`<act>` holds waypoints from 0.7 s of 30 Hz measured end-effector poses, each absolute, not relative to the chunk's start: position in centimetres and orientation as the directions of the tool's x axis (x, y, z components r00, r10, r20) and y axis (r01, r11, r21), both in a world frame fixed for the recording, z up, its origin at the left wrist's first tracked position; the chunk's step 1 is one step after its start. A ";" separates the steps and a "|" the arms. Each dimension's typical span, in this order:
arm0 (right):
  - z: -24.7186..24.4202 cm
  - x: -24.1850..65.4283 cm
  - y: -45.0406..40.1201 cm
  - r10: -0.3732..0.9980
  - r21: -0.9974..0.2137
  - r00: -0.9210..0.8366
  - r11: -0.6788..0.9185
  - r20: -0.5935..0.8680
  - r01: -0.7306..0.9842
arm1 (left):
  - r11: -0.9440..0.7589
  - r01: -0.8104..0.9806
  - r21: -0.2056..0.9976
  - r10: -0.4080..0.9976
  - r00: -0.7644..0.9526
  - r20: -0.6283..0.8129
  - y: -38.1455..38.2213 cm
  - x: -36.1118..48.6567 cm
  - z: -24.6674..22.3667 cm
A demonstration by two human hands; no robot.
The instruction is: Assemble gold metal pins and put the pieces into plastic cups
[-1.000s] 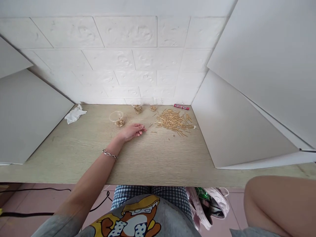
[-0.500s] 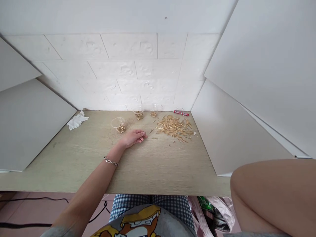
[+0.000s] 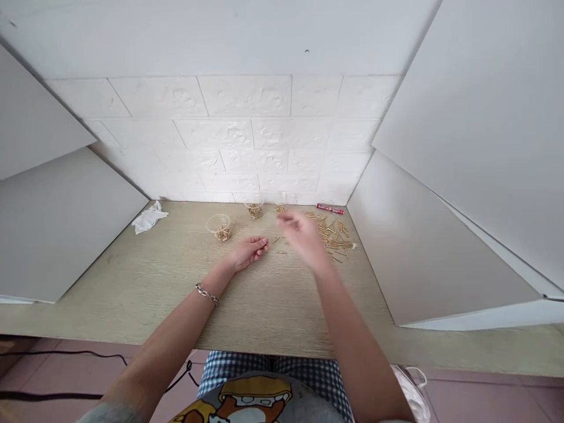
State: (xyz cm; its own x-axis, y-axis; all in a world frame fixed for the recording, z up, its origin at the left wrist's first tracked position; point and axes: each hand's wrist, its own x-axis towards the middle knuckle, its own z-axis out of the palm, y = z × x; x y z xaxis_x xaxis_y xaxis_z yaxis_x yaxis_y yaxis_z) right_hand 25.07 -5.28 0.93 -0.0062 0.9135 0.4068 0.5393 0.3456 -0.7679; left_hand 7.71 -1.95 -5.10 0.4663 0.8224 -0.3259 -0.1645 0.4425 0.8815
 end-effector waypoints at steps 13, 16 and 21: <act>-4.9 21.8 -4.8 0.985 -0.893 0.002 0.154 0.171 0.422 | 0.458 -0.203 0.866 0.822 0.467 -0.325 -1.6 7.6 -5.5; -4.9 21.8 -4.9 0.982 -0.893 -0.027 0.183 0.189 0.411 | 0.471 -0.210 0.857 0.796 0.520 -0.311 -1.7 7.3 -5.3; -4.9 21.6 -5.1 0.945 -0.829 0.023 0.273 0.325 0.487 | 0.463 -0.207 0.862 0.814 0.483 -0.321 -1.9 7.5 -5.3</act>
